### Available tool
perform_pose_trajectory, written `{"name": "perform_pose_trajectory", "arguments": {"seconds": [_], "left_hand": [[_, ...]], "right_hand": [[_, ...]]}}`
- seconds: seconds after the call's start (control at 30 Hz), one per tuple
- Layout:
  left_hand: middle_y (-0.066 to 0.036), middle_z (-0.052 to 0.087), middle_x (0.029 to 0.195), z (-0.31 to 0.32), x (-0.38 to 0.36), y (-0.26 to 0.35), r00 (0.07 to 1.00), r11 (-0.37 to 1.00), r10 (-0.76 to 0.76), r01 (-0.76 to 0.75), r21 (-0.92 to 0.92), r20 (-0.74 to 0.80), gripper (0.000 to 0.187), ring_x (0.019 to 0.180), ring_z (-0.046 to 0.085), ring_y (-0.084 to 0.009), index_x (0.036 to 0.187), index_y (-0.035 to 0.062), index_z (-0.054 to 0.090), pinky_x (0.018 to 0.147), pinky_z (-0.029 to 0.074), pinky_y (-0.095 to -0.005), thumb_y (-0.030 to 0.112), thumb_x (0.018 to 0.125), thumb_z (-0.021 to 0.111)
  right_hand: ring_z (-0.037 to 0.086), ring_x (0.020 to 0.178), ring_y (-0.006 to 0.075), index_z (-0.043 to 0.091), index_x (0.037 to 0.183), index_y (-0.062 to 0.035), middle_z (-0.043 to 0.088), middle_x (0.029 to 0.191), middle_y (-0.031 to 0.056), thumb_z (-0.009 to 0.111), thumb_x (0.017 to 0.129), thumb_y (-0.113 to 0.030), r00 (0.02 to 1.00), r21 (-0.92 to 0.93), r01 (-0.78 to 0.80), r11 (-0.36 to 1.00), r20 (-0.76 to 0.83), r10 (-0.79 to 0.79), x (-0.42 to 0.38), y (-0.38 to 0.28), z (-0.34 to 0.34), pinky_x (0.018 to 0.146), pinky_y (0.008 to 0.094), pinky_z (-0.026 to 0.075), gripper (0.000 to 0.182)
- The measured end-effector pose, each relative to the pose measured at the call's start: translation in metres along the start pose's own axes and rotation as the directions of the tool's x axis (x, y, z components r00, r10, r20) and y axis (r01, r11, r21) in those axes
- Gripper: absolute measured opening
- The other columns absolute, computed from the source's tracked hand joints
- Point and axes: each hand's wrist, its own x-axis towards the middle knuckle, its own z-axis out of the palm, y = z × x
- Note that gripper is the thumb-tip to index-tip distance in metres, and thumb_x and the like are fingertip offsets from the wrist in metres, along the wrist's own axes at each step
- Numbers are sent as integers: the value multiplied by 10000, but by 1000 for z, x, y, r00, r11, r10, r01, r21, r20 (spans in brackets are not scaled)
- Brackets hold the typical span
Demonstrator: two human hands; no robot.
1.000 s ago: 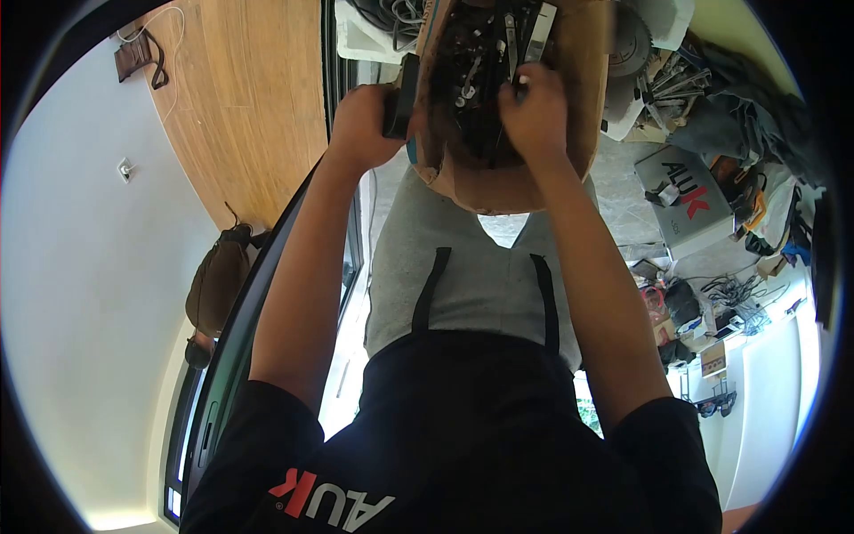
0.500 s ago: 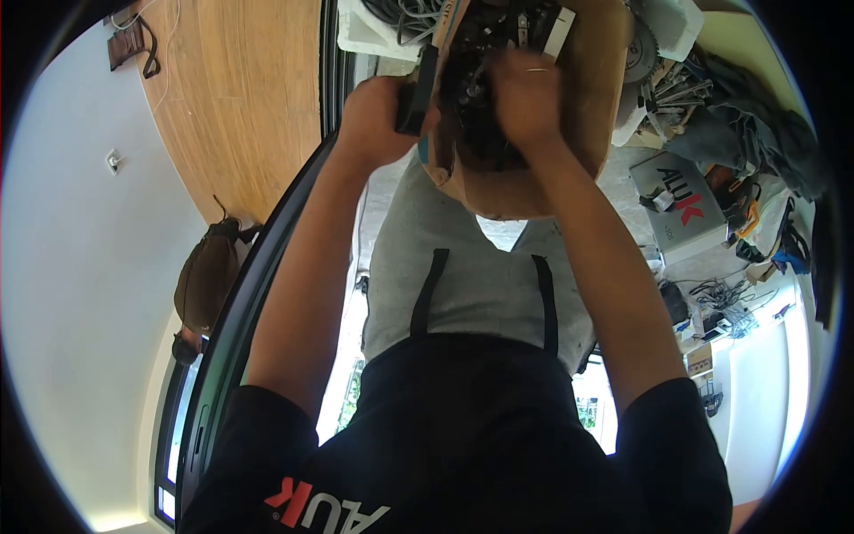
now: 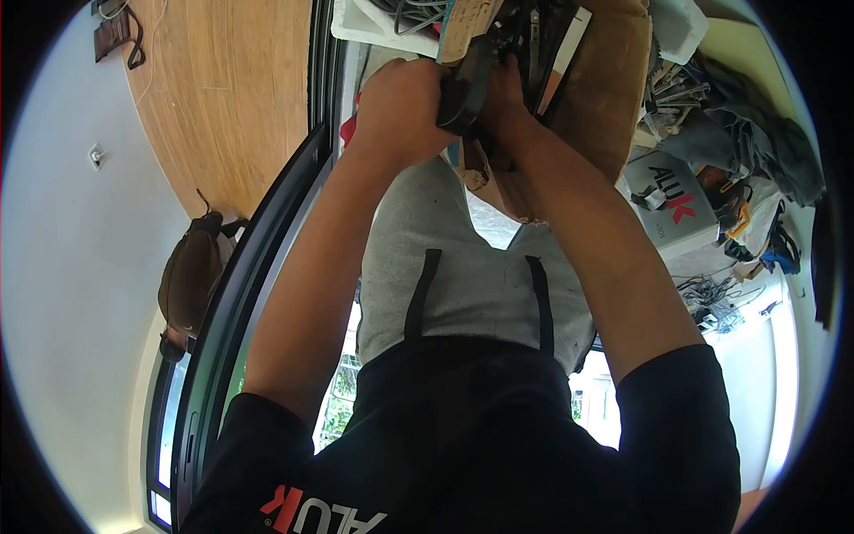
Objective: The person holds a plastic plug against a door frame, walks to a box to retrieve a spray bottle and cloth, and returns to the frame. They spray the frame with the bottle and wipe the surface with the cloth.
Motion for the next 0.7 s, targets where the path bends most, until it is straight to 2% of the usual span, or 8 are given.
{"name": "perform_pose_trajectory", "arguments": {"seconds": [0.13,0.23,0.33,0.43,0.53,0.57,0.63,0.7], "left_hand": [[-208,666,734,-2,0,-6,999,1000,15,-15,10,-32,341,769,672,-429,769,14,693,691,523,-473,331,768,819],[-217,667,740,-5,0,-13,1000,1000,7,-7,-13,-8,354,776,673,-433,791,8,701,691,524,-475,340,770,821],[-224,667,744,-8,3,-14,999,999,-3,4,-36,31,357,782,675,-437,811,6,710,692,526,-472,344,774,820],[-225,667,742,-4,0,-14,1000,1000,14,-13,-26,27,351,781,676,-436,809,5,708,692,528,-469,340,780,813],[-224,667,736,1,-1,-8,1000,999,8,-7,-33,17,349,770,673,-437,790,3,699,688,528,-471,335,781,808],[-224,667,735,2,-2,-5,1000,999,-2,2,-40,19,349,766,672,-437,783,2,696,686,527,-472,334,781,806],[-183,697,778,5,-4,-5,998,999,-46,47,-8,34,325,819,664,-413,828,33,718,766,530,-483,327,746,827],[-161,713,801,5,-3,-4,995,997,-78,78,5,63,321,847,661,-399,851,46,727,807,532,-486,322,729,836]], "right_hand": [[653,1154,201,796,1037,-169,744,1127,37,589,927,-220,1000,-12,-20,1000,6,20,-1,-7,4,986,493,383,239],[672,1129,246,749,1084,-119,751,1106,70,577,929,-210,993,89,35,995,-114,-25,-4,8,21,975,531,415,248],[689,1103,342,675,1121,-78,740,1100,143,562,936,-196,987,428,116,896,-151,-56,-8,28,13,913,581,483,247],[683,1059,445,611,1099,-14,711,1136,225,582,922,-200,937,797,-110,594,-116,329,-7,40,-9,888,568,526,259],[668,1069,489,594,1133,67,699,1141,277,623,884,-185,763,792,-419,444,43,645,18,36,2,924,504,543,355],[679,1047,477,614,1115,67,706,1087,274,629,882,-180,770,796,-433,424,82,632,24,35,7,888,492,551,339],[699,1004,452,652,1078,67,721,979,270,640,878,-169,779,800,-461,383,159,606,36,36,20,818,468,569,310],[726,929,419,667,1053,55,730,951,250,634,879,-159,776,877,-353,326,80,625,51,37,74,754,429,574,278]]}}
